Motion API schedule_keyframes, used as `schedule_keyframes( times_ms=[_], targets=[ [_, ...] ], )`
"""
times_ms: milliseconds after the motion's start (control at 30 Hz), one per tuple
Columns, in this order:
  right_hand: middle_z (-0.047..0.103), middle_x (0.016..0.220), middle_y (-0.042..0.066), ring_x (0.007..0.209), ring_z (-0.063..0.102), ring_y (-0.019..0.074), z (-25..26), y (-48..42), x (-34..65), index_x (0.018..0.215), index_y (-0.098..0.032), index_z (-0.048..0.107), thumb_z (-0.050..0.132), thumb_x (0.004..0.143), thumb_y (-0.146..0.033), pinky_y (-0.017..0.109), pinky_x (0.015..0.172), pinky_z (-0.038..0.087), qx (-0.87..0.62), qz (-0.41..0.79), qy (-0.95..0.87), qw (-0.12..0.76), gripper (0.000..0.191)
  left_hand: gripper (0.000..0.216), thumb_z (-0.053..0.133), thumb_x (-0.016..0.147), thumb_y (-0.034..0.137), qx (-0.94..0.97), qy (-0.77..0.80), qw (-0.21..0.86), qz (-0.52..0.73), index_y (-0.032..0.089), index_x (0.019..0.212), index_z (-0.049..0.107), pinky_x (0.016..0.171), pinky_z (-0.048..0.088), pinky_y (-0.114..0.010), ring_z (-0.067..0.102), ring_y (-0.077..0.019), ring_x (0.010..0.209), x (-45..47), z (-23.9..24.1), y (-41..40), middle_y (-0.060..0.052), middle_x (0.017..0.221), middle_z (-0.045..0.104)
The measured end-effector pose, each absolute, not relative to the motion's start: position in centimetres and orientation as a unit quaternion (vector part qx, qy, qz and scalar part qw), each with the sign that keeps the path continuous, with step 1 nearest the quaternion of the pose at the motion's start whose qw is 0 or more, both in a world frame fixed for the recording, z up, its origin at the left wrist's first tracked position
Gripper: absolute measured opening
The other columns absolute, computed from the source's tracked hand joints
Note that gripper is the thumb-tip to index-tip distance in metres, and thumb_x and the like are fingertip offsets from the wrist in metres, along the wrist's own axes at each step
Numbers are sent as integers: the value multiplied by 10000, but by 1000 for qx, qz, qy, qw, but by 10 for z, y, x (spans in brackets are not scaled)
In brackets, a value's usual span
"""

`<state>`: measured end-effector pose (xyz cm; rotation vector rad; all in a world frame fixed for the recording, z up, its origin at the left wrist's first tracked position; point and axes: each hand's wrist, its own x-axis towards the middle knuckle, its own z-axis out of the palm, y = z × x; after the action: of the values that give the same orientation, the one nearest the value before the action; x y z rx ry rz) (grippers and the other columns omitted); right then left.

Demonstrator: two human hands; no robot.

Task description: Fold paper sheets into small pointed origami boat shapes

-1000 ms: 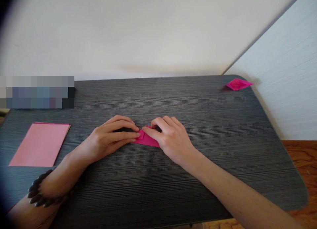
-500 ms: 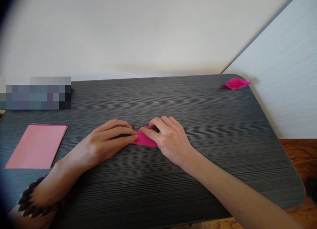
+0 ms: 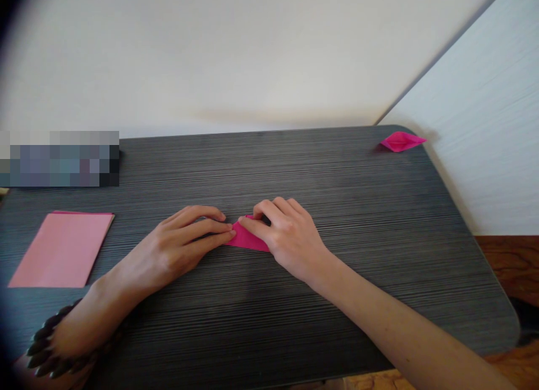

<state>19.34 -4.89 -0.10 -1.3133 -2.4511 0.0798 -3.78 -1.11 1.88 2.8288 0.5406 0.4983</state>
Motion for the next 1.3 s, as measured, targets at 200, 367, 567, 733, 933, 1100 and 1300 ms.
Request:
schedule_keyframes(
  times_ms=[200,367,567,733,933,1100,1300],
  targets=[
    [623,961,36,846,500,163,-1,-50,193,1146,-302,637,451,944,-233,312,725,364,-468,30,-865,177,283,232,443,928,144,964,185,105,160,97,1073,618,882,486,-398,506,-247,1088,-39,20,-11,-90,983,658],
    [621,968,33,851,498,162,-2,-50,194,1151,-305,632,453,944,-236,310,730,361,-470,29,-865,176,282,249,427,936,156,965,185,103,153,96,1096,607,881,490,-411,495,-255,1103,-41,21,-13,-91,1001,655],
    [625,974,35,851,500,164,-2,-50,194,1143,-297,635,455,941,-221,318,730,358,-465,25,-867,175,281,259,411,939,156,969,196,89,125,113,1092,615,881,497,-409,511,-248,1092,-37,28,-17,-84,1021,654],
    [629,988,32,851,502,172,1,-52,191,1134,-290,636,459,938,-219,325,728,351,-470,4,-869,158,273,284,417,886,69,968,225,50,102,134,1042,645,878,489,-439,546,-255,1041,-34,32,-25,-68,1035,656],
    [626,980,34,856,496,174,1,-53,189,1102,-272,642,474,928,-194,324,731,342,-474,-8,-868,147,254,312,408,846,29,966,235,28,108,112,1016,656,899,481,-430,517,-274,1104,-29,31,-31,-79,1037,650],
    [616,1008,28,860,495,173,-2,-52,190,1111,-299,633,466,935,-220,321,731,339,-476,-6,-866,152,255,339,416,818,11,963,248,17,104,103,1045,651,914,478,-438,484,-295,1155,-27,31,-33,-85,1072,644],
    [609,1027,29,881,499,176,-1,-54,189,1119,-337,629,485,929,-252,327,738,327,-480,-12,-863,158,253,326,436,801,15,957,270,19,103,127,1008,661,881,488,-455,537,-290,1081,-26,29,-37,-79,993,658]
  ],
)
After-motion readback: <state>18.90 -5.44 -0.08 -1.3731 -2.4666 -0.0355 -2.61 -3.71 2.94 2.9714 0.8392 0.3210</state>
